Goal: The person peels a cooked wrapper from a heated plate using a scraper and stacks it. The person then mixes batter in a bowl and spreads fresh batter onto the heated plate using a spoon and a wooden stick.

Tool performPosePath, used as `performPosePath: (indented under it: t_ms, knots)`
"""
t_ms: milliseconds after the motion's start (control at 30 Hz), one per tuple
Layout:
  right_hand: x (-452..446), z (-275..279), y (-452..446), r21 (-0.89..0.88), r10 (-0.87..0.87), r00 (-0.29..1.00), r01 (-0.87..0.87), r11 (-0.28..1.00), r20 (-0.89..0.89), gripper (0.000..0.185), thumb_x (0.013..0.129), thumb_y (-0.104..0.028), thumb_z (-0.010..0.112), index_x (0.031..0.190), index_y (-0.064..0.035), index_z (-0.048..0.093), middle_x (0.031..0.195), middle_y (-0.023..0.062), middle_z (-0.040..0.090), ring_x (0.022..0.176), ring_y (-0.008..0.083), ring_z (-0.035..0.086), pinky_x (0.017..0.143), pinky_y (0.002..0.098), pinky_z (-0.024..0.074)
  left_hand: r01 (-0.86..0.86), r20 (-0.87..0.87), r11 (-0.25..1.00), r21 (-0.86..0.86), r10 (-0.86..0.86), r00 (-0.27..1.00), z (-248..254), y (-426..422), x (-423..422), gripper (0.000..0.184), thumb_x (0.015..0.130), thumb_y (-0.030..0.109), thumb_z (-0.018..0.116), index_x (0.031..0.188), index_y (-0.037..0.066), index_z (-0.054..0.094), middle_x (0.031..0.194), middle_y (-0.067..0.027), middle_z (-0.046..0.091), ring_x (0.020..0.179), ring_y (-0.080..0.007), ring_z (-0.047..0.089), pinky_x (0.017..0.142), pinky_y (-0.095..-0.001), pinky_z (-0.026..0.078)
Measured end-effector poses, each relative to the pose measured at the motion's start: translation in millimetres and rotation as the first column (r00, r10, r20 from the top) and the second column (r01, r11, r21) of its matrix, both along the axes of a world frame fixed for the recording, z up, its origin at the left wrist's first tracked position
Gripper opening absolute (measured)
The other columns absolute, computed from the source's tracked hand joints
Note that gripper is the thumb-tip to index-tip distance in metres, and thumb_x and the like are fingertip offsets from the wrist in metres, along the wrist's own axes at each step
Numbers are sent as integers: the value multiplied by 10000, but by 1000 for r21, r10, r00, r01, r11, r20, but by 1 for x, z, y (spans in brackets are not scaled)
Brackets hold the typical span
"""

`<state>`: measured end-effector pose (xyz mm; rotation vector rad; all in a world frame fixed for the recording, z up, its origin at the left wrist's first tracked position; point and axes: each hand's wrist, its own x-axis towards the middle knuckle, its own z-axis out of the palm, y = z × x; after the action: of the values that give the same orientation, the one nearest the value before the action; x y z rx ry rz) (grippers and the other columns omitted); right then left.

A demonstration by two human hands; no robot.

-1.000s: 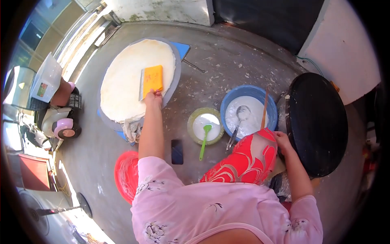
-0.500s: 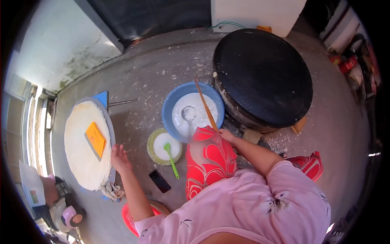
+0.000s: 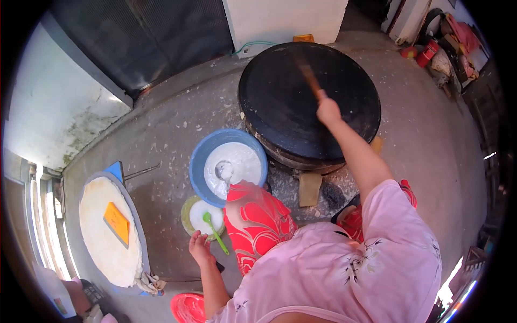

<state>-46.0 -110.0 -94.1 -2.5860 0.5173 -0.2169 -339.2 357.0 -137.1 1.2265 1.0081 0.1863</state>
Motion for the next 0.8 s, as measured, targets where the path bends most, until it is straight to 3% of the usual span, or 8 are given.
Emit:
performPosePath:
  t_ms: [100, 167, 233, 333, 433, 567, 700, 800]
  knots:
    - [-63, 30, 65, -145, 782, 548, -835, 530, -298, 515, 805, -34, 422, 1259, -277, 418, 1064, 140, 565, 933, 329, 553, 782, 372, 451, 40, 10, 999, -21, -39, 999, 5, -17, 8, 270, 778, 35, 502, 1046, 13, 523, 941, -42, 543, 774, -126, 560, 620, -241, 419]
    - [-83, 21, 61, -52, 794, 582, -811, 583, -176, 530, 797, -31, 421, 1267, -277, 409, 953, 153, 590, 865, 324, 574, 746, 387, 455, 76, 33, 996, -52, -75, 997, 6, -21, 7, 279, 783, 42, 506, 1059, 3, 519, 946, -45, 543, 780, -131, 561, 613, -239, 426]
    - [-90, 4, 37, 316, 125, 989, -142, 938, 75, 524, 798, -29, 413, 1273, -251, 405, 844, 166, 596, 801, 328, 586, 699, 408, 454, 86, 38, 995, -43, -84, 996, 2, -21, 6, 289, 780, 40, 505, 1066, -2, 515, 946, -49, 542, 784, -132, 563, 612, -236, 428]
    - [-128, 2, 31, 206, -39, 999, 43, 978, -23, 515, 805, -28, 403, 1277, -234, 401, 783, 174, 596, 749, 338, 587, 667, 420, 450, 103, 11, 994, -41, -103, 995, -4, -30, 7, 305, 772, 34, 503, 1074, -12, 511, 945, -57, 540, 790, -134, 564, 609, -229, 431]
    - [-190, 4, 55, 54, 823, 567, -823, 565, 35, 597, 761, 21, 485, 1308, -194, 382, 705, 84, 552, 632, 160, 540, 675, 280, 457, 151, -21, 988, -43, -152, 988, -2, -39, 16, 319, 760, 27, 499, 1076, -14, 510, 942, -63, 539, 790, -135, 564, 603, -221, 435]
    - [-206, -19, 22, 588, 136, 980, -194, 785, 142, 537, 813, 18, 405, 1311, -179, 374, 786, 91, 572, 719, 139, 555, 679, 263, 447, 221, 46, 972, -74, -218, 975, -10, -42, 21, 304, 772, 22, 482, 1073, -6, 512, 939, -65, 541, 779, -134, 562, 605, -224, 438]
    - [-220, -58, -58, 757, -658, 751, 398, 518, 54, 506, 821, -14, 422, 1308, -140, 372, 721, 105, 564, 640, 164, 548, 635, 282, 445, 214, 52, 972, -92, -210, 976, -10, -50, 19, 273, 793, 19, 456, 1060, -9, 507, 911, -63, 547, 777, -133, 558, 607, -233, 445]
    - [-234, -76, -88, 445, -669, 730, 558, 701, 138, 519, 816, -24, 438, 1314, -149, 359, 784, 181, 593, 667, 272, 583, 644, 338, 446, 230, 56, 970, -81, -226, 972, -7, -56, 16, 255, 803, 23, 447, 1050, -16, 503, 889, -62, 548, 757, -130, 549, 606, -237, 448]
